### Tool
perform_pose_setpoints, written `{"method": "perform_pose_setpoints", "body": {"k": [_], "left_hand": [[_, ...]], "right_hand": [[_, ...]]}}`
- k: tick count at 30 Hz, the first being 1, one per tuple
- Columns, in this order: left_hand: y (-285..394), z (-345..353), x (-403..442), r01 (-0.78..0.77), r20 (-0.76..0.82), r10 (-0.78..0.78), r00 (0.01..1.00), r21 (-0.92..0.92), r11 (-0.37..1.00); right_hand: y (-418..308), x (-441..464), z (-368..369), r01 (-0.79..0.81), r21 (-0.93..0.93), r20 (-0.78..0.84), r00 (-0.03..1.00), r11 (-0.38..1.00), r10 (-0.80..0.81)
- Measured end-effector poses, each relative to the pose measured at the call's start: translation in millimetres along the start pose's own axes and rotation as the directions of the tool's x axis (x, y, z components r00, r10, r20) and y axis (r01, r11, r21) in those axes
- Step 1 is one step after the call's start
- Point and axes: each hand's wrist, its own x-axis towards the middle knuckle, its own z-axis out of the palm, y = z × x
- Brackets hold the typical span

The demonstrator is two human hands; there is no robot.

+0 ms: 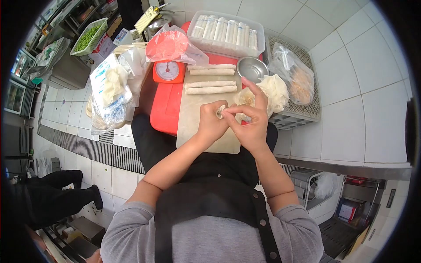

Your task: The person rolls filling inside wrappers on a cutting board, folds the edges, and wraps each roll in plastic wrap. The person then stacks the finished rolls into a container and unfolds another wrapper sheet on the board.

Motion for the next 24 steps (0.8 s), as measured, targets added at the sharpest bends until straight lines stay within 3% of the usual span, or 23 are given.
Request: {"method": "perform_pose_setpoints", "body": {"k": [2,5,7,11,13,14,16,19,24], "left_hand": [[-2,3,-3,-0.026,0.01,0.025,1.0,0.012,1.0],[4,4,-4,0.063,0.026,-0.061,0.998,-0.071,0.995],[0,0,-4,0.026,0.053,-0.028,0.998,0.043,0.999],[-6,-3,0,0.072,0.103,-0.072,0.992,0.01,0.997],[-9,-2,3,0.153,0.213,-0.119,0.97,-0.154,0.976],[-10,-3,4,0.153,0.211,-0.118,0.97,-0.157,0.976],[3,-10,9,0.455,0.425,-0.362,0.83,-0.137,0.88],[14,-13,11,0.481,0.493,-0.335,0.803,-0.202,0.853],[10,-13,13,0.506,0.6,-0.332,0.728,-0.145,0.85]], "right_hand": [[-1,-2,1,-0.001,-0.024,0.012,1.0,1.0,0.001],[-6,-2,2,0.085,-0.093,0.028,0.996,0.992,-0.083],[-14,-2,0,0.143,-0.248,0.108,0.987,0.958,-0.119],[-13,2,-7,0.195,-0.294,0.178,0.973,0.936,-0.147],[2,10,-12,-0.038,0.102,0.093,0.995,0.994,0.028],[7,12,-15,-0.037,0.1,0.095,0.995,0.994,0.027],[12,17,-18,-0.002,0.025,0.145,0.989,1.0,-0.001],[20,21,-20,-0.001,0.067,0.227,0.974,0.998,-0.014],[17,25,-25,0.025,0.051,0.311,0.95,0.998,-0.039]]}}
